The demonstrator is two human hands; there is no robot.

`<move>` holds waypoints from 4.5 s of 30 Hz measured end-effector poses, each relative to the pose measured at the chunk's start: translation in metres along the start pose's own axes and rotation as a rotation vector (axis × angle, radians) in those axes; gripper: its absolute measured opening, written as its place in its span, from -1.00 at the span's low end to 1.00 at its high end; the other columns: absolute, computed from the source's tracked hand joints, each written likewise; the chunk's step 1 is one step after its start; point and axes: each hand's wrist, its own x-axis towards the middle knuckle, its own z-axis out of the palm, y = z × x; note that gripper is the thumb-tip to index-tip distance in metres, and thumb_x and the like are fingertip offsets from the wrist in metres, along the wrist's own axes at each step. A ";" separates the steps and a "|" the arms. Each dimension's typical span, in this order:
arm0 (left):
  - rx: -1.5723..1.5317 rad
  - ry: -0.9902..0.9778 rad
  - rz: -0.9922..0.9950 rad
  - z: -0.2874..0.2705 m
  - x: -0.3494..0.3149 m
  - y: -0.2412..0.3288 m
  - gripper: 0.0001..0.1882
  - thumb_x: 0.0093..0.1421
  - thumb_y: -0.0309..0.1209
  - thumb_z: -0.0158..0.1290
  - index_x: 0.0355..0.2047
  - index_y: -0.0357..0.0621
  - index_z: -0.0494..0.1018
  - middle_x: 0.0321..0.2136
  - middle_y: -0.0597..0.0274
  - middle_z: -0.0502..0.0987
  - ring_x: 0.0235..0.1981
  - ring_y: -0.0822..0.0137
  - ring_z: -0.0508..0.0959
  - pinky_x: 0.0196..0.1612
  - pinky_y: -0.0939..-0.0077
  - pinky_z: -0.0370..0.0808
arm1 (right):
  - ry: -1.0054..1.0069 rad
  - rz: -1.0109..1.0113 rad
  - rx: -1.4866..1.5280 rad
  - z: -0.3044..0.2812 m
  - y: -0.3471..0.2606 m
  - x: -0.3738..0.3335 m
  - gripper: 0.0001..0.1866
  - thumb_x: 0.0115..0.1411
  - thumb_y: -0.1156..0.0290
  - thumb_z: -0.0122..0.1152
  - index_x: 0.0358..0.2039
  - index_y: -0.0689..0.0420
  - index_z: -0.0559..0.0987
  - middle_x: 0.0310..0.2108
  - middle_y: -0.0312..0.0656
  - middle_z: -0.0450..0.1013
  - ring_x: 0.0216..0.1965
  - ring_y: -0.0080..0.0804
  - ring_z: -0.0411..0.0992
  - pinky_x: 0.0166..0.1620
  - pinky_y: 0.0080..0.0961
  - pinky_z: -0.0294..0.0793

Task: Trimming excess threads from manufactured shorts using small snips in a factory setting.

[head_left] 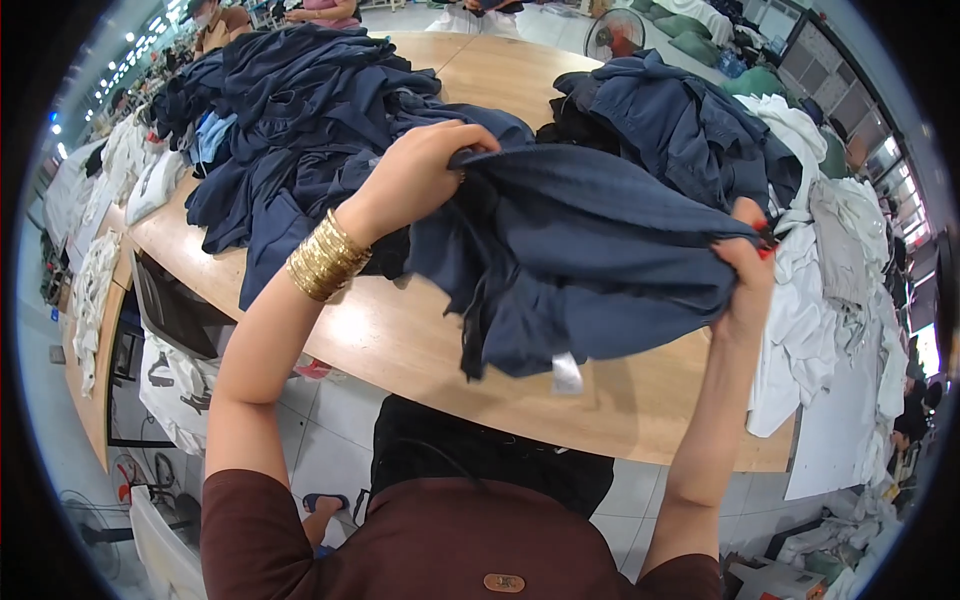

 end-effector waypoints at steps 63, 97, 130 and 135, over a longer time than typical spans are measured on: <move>-0.832 -0.338 -0.317 0.085 -0.081 0.037 -0.83 0.14 -0.45 -0.06 -0.29 -0.25 0.42 -0.23 0.20 0.46 -0.10 0.35 0.40 0.15 0.41 0.14 | -0.269 0.436 -0.288 0.049 0.088 -0.073 -0.88 0.06 0.57 0.19 -0.42 0.20 0.41 -0.54 -0.41 0.34 -0.50 -0.75 0.24 -0.43 -0.77 0.23; -0.942 -0.453 -0.553 0.065 -0.066 0.062 -0.80 0.21 -0.38 -0.02 -0.39 -0.32 0.42 -0.66 0.38 0.28 -0.56 0.62 0.18 -0.48 0.69 0.22 | 0.053 0.078 -0.707 0.041 0.104 -0.071 -0.95 0.01 0.56 0.21 -0.47 0.20 0.52 -0.49 -0.30 0.35 -0.57 -0.70 0.24 -0.53 -0.77 0.17; -1.247 -0.275 -0.666 0.067 -0.082 0.070 -0.83 0.14 -0.54 0.01 -0.26 -0.36 0.45 -0.41 0.41 0.43 -0.39 0.66 0.35 -0.32 0.81 0.29 | 0.026 0.144 -0.854 0.043 0.065 -0.073 -0.75 0.08 0.52 0.13 -0.18 0.17 0.43 -0.40 -0.15 0.26 -0.47 -0.42 0.31 -0.42 -0.58 0.32; -1.244 -0.236 -0.687 0.069 -0.084 0.076 -0.80 0.17 -0.53 -0.02 -0.20 -0.35 0.44 -0.36 0.40 0.43 -0.36 0.67 0.34 -0.29 0.81 0.28 | -0.139 0.060 -0.851 0.052 0.062 -0.086 -0.65 0.07 0.38 0.19 -0.15 0.18 0.36 -0.44 -0.13 0.28 -0.45 -0.25 0.34 -0.37 -0.44 0.34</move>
